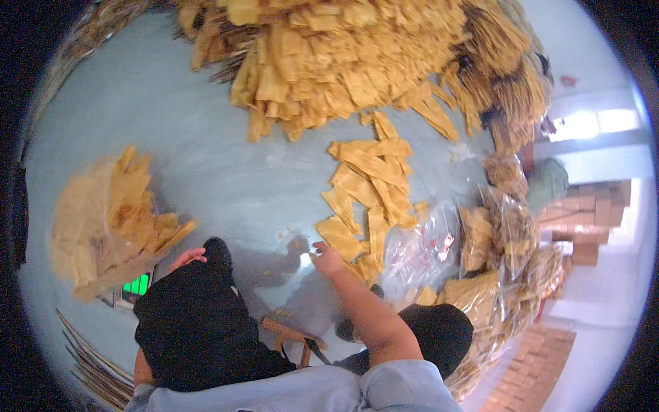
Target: The person sits on the floor and packages dried yellow strips into clear plastic bags. They gather the strips, place them into bags, and weigh the filled bags on a digital scale before setting them aside.
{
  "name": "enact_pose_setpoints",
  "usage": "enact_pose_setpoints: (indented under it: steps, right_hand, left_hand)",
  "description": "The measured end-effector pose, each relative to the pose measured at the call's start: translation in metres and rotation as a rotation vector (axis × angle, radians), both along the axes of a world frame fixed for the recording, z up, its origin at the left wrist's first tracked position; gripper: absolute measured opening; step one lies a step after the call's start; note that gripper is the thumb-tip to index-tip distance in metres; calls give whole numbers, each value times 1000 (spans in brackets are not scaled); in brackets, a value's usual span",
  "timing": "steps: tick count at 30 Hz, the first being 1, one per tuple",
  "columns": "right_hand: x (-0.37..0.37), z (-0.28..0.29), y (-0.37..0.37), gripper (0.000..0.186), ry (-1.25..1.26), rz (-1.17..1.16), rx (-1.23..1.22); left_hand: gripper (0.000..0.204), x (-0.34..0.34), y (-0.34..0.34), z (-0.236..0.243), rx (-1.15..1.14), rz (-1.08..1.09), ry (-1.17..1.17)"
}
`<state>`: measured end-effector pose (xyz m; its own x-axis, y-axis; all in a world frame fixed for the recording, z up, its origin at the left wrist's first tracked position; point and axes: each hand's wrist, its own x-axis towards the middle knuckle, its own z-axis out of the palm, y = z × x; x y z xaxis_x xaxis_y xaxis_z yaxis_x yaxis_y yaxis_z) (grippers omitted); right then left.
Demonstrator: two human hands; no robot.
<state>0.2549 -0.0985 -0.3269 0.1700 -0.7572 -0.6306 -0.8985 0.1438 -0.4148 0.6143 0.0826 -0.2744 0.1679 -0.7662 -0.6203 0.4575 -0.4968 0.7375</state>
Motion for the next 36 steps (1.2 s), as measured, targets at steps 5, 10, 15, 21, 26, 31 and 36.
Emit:
enact_pose_setpoints:
  steps: [5, 10, 15, 21, 26, 31, 36]
  right_hand:
    - [-91, -30, -83, 54, 204, -69, -319]
    - [-75, -12, -195, 80, 396, 67, -519]
    - [-76, -34, -268, 83, 603, 130, -694]
    - [-91, -46, -258, 66, 592, 213, -500]
    - [-59, 36, -172, 46, -14, 167, -369]
    - [-60, 107, -111, 43, -739, -30, 113]
    - [-66, 161, -84, 39, -919, -165, 270]
  left_hand:
    - [27, -2, -46, 2, 95, -355, -28]
    - [29, -2, -95, 15, 224, -551, -52]
    - [31, -31, -133, 9, 170, -616, -57]
    - [30, -46, -149, 0, 147, -620, -85]
    - [43, -52, -174, 8, -16, -537, -268]
    - [59, -110, -239, 71, -495, -435, -610]
    - [41, -130, -265, 145, -636, -828, -435]
